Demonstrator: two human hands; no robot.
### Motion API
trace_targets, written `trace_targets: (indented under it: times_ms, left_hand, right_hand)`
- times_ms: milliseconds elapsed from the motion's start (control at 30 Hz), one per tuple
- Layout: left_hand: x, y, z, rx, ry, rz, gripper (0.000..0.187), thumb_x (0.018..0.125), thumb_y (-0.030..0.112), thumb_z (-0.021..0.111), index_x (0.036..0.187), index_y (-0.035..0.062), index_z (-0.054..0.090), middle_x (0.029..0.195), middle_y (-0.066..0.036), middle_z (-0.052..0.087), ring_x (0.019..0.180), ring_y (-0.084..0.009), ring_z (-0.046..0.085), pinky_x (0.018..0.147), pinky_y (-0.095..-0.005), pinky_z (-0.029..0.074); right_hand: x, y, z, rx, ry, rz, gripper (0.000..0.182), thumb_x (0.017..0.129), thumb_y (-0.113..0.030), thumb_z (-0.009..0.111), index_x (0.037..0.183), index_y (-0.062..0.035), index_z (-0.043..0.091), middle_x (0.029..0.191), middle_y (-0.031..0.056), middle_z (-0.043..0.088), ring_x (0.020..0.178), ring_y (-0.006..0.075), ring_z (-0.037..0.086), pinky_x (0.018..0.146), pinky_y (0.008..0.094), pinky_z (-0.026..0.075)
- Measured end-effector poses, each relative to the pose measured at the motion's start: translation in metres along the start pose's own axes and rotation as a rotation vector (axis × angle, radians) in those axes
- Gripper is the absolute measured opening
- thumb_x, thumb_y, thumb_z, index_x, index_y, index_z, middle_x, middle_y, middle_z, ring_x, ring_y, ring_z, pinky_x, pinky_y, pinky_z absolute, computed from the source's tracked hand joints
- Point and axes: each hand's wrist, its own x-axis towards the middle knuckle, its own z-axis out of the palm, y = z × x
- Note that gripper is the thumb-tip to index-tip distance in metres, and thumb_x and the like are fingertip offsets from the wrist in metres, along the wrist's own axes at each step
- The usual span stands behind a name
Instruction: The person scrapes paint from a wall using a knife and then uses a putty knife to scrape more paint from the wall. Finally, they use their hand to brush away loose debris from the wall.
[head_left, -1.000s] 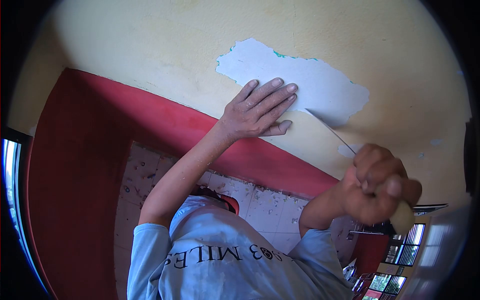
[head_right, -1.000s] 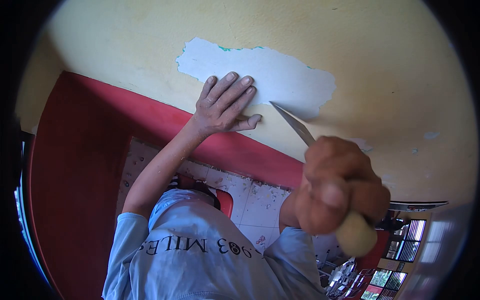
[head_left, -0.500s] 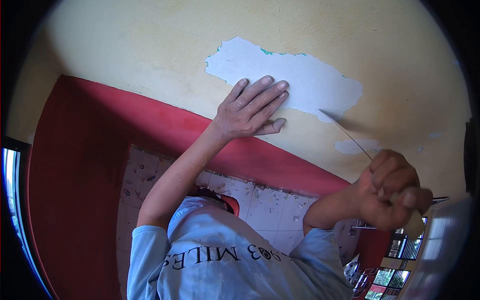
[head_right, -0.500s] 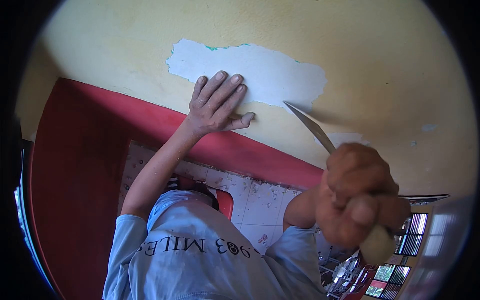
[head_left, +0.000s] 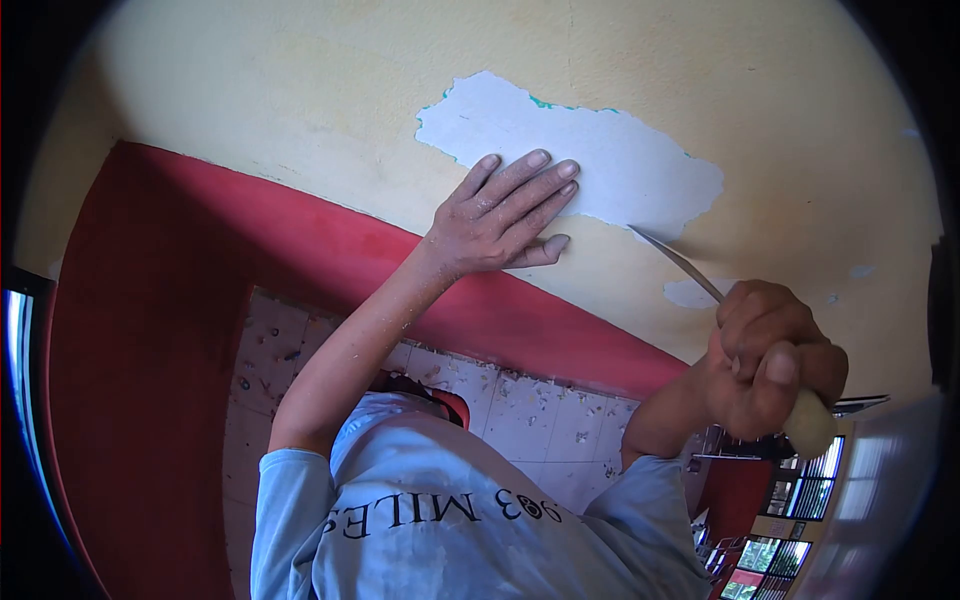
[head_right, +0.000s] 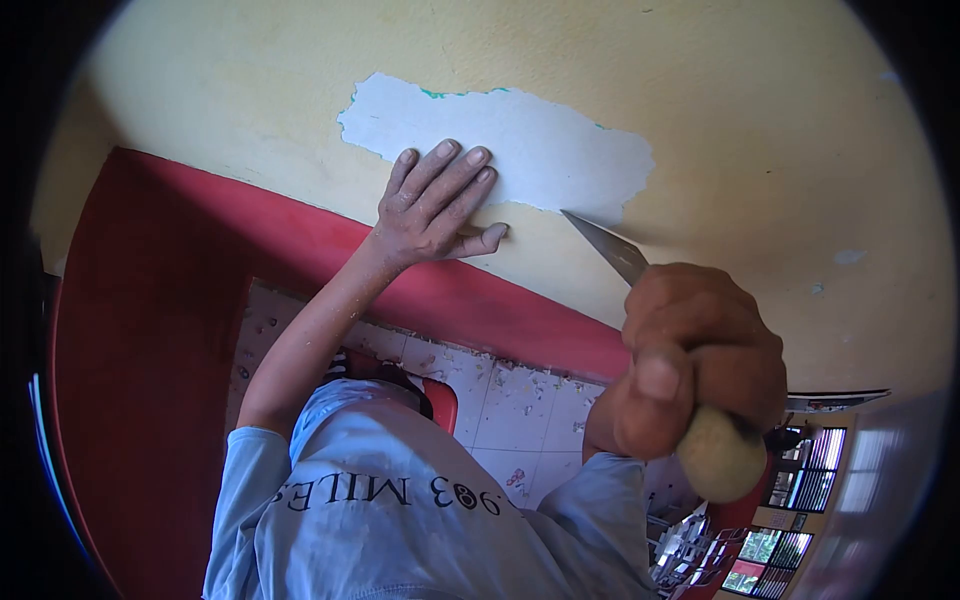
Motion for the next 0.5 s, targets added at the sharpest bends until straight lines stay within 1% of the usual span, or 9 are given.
trace_targets:
  times_ms: [33, 67, 167, 200, 300, 400, 500]
  left_hand:
    - [-0.001, 0.001, 0.0, -0.012, 0.001, -0.004, 0.044, 0.079, 0.046, 0.051, 0.111, 0.0174, 0.058, 0.124, 0.003, 0.049, 0.12, -0.0156, 0.04, 0.106, -0.0381, 0.019]
    - [-0.001, 0.001, 0.001, -0.018, 0.002, -0.01, 0.044, 0.079, 0.046, 0.051, 0.111, 0.0174, 0.058, 0.124, 0.003, 0.05, 0.12, -0.0155, 0.04, 0.106, -0.0382, 0.019]
    - [-0.001, 0.001, 0.0, -0.007, 0.0, -0.007, 0.043, 0.079, 0.046, 0.051, 0.111, 0.0175, 0.058, 0.124, 0.003, 0.05, 0.12, -0.0154, 0.04, 0.106, -0.038, 0.019]
    - [-0.001, 0.001, 0.0, -0.011, 0.001, -0.009, 0.043, 0.079, 0.046, 0.051, 0.111, 0.0176, 0.058, 0.124, 0.003, 0.05, 0.12, -0.0154, 0.04, 0.106, -0.038, 0.019]
    - [-0.001, 0.0, 0.002, -0.008, 0.011, -0.012, 0.043, 0.079, 0.046, 0.051, 0.111, 0.0179, 0.058, 0.124, 0.003, 0.05, 0.12, -0.0155, 0.04, 0.106, -0.0379, 0.019]
    - [-0.002, 0.002, 0.001, -0.004, 0.01, -0.008, 0.043, 0.079, 0.046, 0.051, 0.111, 0.018, 0.058, 0.124, 0.003, 0.05, 0.12, -0.0156, 0.04, 0.106, -0.0378, 0.02]
    - [-0.001, 0.0, 0.002, 0.0, 0.016, -0.009, 0.043, 0.079, 0.047, 0.051, 0.11, 0.0181, 0.059, 0.124, 0.003, 0.05, 0.12, -0.0155, 0.04, 0.106, -0.0379, 0.02]
  right_hand:
    - [-0.001, -0.001, 0.0, 0.045, 0.033, 0.006, 0.016, 0.077, -0.002, 0.04, 0.065, -0.0088, 0.033, 0.048, 0.0024, 0.034, 0.037, 0.0073, 0.025, 0.035, 0.0235, 0.02]
    - [0.002, -0.003, -0.003, 0.13, 0.044, -0.037, 0.015, 0.077, -0.002, 0.04, 0.065, -0.0085, 0.033, 0.047, 0.0024, 0.033, 0.037, 0.0071, 0.025, 0.035, 0.0234, 0.021]
    - [-0.001, 0.002, 0.001, 0.056, 0.055, 0.102, 0.014, 0.076, -0.002, 0.04, 0.066, -0.0083, 0.033, 0.046, 0.0022, 0.033, 0.036, 0.0069, 0.026, 0.036, 0.0228, 0.021]
    - [0.002, 0.0, 0.001, 0.064, -0.003, 0.067, 0.013, 0.076, -0.002, 0.041, 0.066, -0.0086, 0.034, 0.046, 0.002, 0.033, 0.036, 0.0069, 0.026, 0.036, 0.0228, 0.021]
    - [-0.001, -0.004, -0.008, 0.215, 0.076, -0.048, 0.012, 0.076, -0.001, 0.04, 0.067, -0.008, 0.035, 0.046, 0.0016, 0.033, 0.037, 0.0068, 0.026, 0.036, 0.0231, 0.02]
    - [-0.005, 0.002, -0.005, 0.097, 0.015, 0.071, 0.01, 0.077, -0.004, 0.04, 0.068, -0.0082, 0.037, 0.046, 0.0019, 0.032, 0.036, 0.0072, 0.025, 0.036, 0.0237, 0.021]
    - [-0.006, -0.007, -0.01, 0.205, 0.129, 0.014, 0.01, 0.077, -0.006, 0.039, 0.068, -0.0092, 0.037, 0.045, 0.0024, 0.032, 0.036, 0.0078, 0.025, 0.037, 0.0235, 0.021]
